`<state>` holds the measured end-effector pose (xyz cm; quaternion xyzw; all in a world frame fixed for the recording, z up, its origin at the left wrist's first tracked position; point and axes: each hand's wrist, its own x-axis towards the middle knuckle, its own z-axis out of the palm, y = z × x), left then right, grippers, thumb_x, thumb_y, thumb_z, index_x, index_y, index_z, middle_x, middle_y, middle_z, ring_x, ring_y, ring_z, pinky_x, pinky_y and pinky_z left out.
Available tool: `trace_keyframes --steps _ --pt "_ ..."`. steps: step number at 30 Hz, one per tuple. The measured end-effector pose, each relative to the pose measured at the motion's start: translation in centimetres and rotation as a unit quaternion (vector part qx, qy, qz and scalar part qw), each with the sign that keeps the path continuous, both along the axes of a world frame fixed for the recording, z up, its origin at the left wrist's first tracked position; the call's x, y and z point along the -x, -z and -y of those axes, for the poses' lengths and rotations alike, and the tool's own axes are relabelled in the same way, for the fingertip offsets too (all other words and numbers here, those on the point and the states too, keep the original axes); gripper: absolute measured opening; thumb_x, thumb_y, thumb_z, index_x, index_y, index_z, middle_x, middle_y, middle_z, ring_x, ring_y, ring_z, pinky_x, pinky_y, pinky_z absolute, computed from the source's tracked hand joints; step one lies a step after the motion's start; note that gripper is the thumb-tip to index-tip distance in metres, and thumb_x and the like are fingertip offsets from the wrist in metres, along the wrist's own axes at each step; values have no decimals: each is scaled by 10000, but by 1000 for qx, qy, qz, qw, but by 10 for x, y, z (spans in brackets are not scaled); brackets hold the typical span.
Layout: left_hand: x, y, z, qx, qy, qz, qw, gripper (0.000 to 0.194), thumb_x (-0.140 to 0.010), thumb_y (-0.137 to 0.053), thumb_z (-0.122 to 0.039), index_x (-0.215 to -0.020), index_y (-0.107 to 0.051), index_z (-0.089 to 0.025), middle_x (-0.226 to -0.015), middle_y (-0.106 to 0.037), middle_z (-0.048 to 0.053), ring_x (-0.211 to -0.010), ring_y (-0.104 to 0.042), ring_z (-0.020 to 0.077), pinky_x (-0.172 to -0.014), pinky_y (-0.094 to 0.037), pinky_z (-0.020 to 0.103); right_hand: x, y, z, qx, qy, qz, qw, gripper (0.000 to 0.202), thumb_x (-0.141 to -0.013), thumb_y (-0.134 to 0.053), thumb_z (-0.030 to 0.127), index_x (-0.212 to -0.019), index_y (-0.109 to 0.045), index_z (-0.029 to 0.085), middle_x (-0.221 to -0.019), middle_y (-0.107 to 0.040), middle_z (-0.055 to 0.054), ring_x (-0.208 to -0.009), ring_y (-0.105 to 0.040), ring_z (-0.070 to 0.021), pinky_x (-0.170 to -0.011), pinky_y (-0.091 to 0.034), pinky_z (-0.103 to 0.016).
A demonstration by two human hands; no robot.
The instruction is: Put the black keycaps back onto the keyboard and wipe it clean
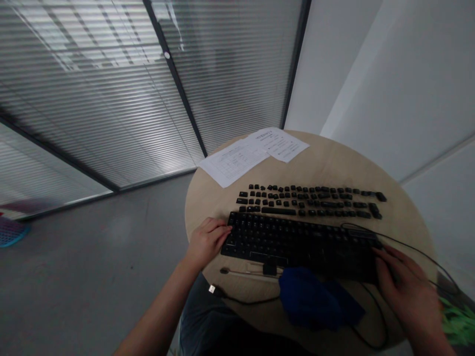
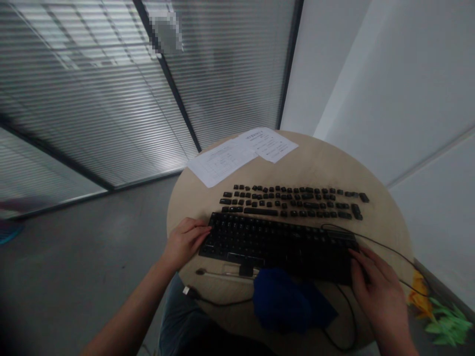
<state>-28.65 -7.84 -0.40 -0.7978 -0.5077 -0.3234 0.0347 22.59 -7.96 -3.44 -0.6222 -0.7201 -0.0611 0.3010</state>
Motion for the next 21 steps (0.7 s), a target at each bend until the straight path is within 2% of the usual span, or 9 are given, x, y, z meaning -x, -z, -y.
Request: trace_keyframes --steps 5,12,21 --pt "1 -3 1 11 8 -1 1000 163 -959 -606 -199 -1034 -747 -226 -996 -727 73 -902 -656 202 -784 -576 364 0 0 0 -8 -7 -2 1000 418 -968 -455 464 -1119 -724 182 -1232 -694 -149 -1095 -686 -346 -960 -561 -516" --pt "1 -5 -1 26 7 -2 1000 299 -893 -511 -68 -1000 -746 -219 -997 -707 74 -913 -651 212 -790 -575 383 -1 2 0 5 0 3 1000 426 -970 -455 474 -1120 -727 182 -1252 -687 -145 -1075 -694 -344 -942 -573 -512" --pt "2 -1 2 17 7 -15 1000 316 -936 -501 -83 -1034 -765 -227 -879 -730 61 -818 -632 203 -716 -557 354 -2 4 -2 -14 -4 23 1000 414 -965 -467 459 -1108 -737 179 -1230 -696 -148 -1071 -696 -344 -960 -568 -520"
